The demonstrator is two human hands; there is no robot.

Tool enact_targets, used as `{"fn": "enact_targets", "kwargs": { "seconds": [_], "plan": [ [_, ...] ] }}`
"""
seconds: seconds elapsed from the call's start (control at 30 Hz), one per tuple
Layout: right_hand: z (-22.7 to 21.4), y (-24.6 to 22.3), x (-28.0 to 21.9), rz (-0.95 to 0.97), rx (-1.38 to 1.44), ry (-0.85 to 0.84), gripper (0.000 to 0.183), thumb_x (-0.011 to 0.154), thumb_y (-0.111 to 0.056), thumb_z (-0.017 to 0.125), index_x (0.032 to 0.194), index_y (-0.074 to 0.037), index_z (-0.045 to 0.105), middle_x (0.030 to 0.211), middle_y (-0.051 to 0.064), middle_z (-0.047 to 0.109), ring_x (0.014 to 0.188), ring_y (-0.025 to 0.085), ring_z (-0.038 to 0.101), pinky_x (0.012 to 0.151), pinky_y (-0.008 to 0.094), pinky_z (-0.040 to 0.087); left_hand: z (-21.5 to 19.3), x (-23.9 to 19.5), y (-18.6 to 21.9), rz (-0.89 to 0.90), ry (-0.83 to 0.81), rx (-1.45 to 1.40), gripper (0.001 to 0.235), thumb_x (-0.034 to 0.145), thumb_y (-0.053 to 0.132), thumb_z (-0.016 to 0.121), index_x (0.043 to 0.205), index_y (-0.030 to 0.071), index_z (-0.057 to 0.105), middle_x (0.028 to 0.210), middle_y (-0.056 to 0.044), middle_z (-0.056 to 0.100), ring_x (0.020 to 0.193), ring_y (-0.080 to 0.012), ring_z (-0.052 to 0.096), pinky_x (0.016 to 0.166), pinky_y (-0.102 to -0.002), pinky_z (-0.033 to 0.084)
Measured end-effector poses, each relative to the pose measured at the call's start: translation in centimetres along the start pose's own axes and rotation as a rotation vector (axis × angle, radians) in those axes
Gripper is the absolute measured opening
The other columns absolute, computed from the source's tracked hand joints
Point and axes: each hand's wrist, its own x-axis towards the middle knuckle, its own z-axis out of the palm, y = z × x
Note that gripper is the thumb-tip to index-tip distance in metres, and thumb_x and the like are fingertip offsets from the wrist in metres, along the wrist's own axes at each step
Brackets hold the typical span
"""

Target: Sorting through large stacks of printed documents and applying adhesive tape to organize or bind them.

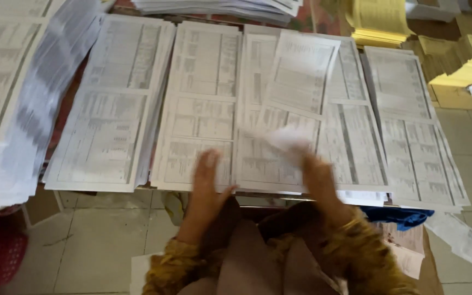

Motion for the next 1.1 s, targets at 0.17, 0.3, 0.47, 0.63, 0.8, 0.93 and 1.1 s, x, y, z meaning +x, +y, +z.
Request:
{"fn": "enact_targets", "kwargs": {
  "seconds": [0.17,0.3,0.47,0.63,0.8,0.93,1.1],
  "plan": [
    [-6.9,-1.5,6.1,0.109,-0.020,0.409,0.079,0.096,0.014,0.063,0.165,-0.016,0.041,0.151,0.024,0.059,0.110,0.056,0.065,0.086,0.056,0.055,-3.7,-4.7,-6.7,-0.151,-0.077,0.517,0.130,0.045,0.051,0.098,0.160,0.022,0.043,0.171,-0.020,0.025,0.150,-0.0555,0.027,0.113,-0.076,0.031],
    [-2.7,-3.8,7.9,-0.287,-0.253,0.519,0.029,0.109,0.000,0.049,0.110,0.000,0.077,0.079,0.007,0.059,0.065,0.029,0.058,0.061,0.037,0.048,-3.6,-8.8,-9.9,0.010,0.060,0.530,0.038,0.077,0.026,0.081,0.113,0.036,0.073,0.140,0.001,0.061,0.136,-0.0336,0.049,0.120,-0.075,0.011],
    [6.4,-12.7,5.2,-0.589,0.002,0.228,0.026,0.092,0.007,0.056,0.093,-0.002,0.080,0.088,0.013,0.078,0.089,0.031,0.077,0.077,0.041,0.060,-4.7,-7.6,-8.5,0.106,0.284,0.374,0.018,0.096,0.019,0.065,0.101,0.028,0.080,0.089,0.003,0.078,0.091,-0.0167,0.074,0.118,-0.072,0.023],
    [10.8,-20.1,1.6,-0.292,0.061,-0.344,0.036,0.093,-0.037,0.070,0.115,-0.009,0.075,0.131,0.013,0.070,0.104,0.031,0.074,0.087,0.040,0.059,-7.2,-3.3,-5.2,0.190,0.348,0.344,0.013,0.096,0.022,0.067,0.089,0.022,0.078,0.092,0.003,0.077,0.096,-0.0200,0.071,0.110,-0.076,0.034],
    [11.1,-13.1,4.1,-0.219,0.213,-0.282,0.015,0.094,-0.013,0.057,0.097,-0.002,0.066,0.086,0.019,0.068,0.070,0.039,0.069,0.064,0.049,0.055,-12.6,-2.1,-8.7,-0.007,0.282,0.356,0.068,0.077,0.038,0.086,0.134,0.010,0.064,0.129,-0.016,0.069,0.121,-0.0377,0.063,0.109,-0.068,0.036],
    [5.5,-5.9,6.8,0.378,0.439,-0.041,0.021,0.105,-0.030,0.068,0.106,-0.012,0.079,0.099,0.011,0.078,0.098,0.035,0.074,0.099,0.044,0.049,-16.0,-5.4,-13.3,-0.443,-0.101,0.595,0.088,0.073,0.049,0.087,0.150,0.020,0.055,0.174,-0.020,0.020,0.155,-0.0529,0.018,0.118,-0.079,0.017],
    [-5.4,-7.4,10.9,0.643,0.717,0.161,0.010,0.107,-0.020,0.062,0.116,-0.016,0.065,0.092,0.001,0.073,0.069,0.008,0.064,0.062,0.023,0.053,-17.6,-7.7,-16.1,-0.275,0.049,0.442,0.043,0.083,0.010,0.081,0.125,0.015,0.071,0.148,-0.010,0.056,0.144,-0.0371,0.045,0.118,-0.077,0.021]
  ]
}}
